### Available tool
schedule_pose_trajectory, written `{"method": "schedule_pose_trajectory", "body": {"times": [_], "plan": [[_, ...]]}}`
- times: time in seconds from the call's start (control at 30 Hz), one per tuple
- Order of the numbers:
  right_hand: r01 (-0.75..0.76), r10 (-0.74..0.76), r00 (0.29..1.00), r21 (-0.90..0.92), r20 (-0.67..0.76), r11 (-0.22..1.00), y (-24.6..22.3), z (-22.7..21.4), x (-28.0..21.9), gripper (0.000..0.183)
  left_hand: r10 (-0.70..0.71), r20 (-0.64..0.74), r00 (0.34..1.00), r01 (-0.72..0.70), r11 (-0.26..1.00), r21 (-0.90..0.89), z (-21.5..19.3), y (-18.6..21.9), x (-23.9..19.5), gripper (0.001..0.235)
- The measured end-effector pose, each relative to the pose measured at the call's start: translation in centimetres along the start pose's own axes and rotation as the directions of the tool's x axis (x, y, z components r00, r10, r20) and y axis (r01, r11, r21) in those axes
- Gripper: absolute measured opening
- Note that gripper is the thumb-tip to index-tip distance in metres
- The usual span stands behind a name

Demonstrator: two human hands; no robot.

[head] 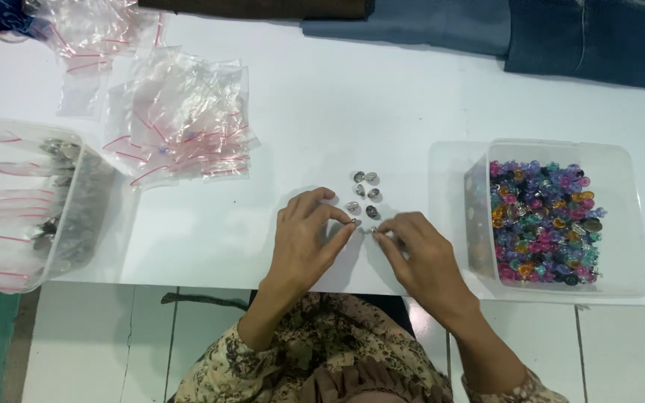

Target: Sorting small buttons from a container and placing them into individual plastic bags

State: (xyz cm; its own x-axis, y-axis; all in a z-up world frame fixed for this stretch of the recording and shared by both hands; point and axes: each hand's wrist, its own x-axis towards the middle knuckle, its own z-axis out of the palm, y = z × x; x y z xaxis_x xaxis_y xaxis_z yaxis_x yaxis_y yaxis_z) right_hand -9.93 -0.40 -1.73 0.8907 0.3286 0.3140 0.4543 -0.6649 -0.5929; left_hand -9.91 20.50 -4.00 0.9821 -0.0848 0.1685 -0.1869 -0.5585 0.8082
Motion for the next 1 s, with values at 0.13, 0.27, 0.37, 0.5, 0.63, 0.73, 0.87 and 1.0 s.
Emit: {"method": "schedule_pose_trajectory", "body": {"times": [0.13,0.27,0.37,0.5,0.63,0.73,0.87,1.0], "plan": [[-0.044,0.044,0.999,-0.021,0.002,0.999,-0.6,0.6,1.0,0.009,0.006,0.010,1.000,-0.006,0.998,0.061,0.1,0.0,0.3,0.012],[-0.040,0.039,0.999,-0.011,-0.013,0.999,-1.3,0.1,1.1,0.016,0.027,0.007,1.000,-0.027,0.996,0.081,0.1,0.1,0.4,0.014],[-0.041,0.041,0.999,0.022,-0.030,0.999,-1.7,-0.8,0.1,0.020,0.054,-0.012,0.998,-0.053,0.997,0.063,-0.1,0.8,0.8,0.015],[0.017,-0.021,0.999,0.107,0.040,0.994,-2.2,-4.5,-2.0,0.029,0.131,-0.006,0.991,-0.132,0.991,-0.031,0.5,2.8,1.7,0.018],[0.022,-0.019,1.000,0.111,-0.023,0.994,-1.4,-9.3,-3.9,0.029,0.295,0.025,0.955,-0.284,0.937,-0.205,2.0,7.0,3.7,0.015],[0.018,-0.026,0.994,-0.077,-0.104,0.997,0.7,-13.2,-4.3,0.013,0.398,0.145,0.906,-0.353,0.898,-0.262,4.0,10.1,5.1,0.018],[-0.215,0.168,0.972,-0.331,-0.165,0.919,4.8,-16.2,-4.5,0.019,0.516,0.136,0.845,-0.414,0.795,-0.444,7.7,13.0,6.9,0.018],[-0.496,0.549,0.836,-0.400,0.020,0.770,8.8,-16.2,-3.9,0.026,0.464,0.320,0.826,-0.271,0.824,-0.497,11.3,14.8,9.2,0.017]]}}
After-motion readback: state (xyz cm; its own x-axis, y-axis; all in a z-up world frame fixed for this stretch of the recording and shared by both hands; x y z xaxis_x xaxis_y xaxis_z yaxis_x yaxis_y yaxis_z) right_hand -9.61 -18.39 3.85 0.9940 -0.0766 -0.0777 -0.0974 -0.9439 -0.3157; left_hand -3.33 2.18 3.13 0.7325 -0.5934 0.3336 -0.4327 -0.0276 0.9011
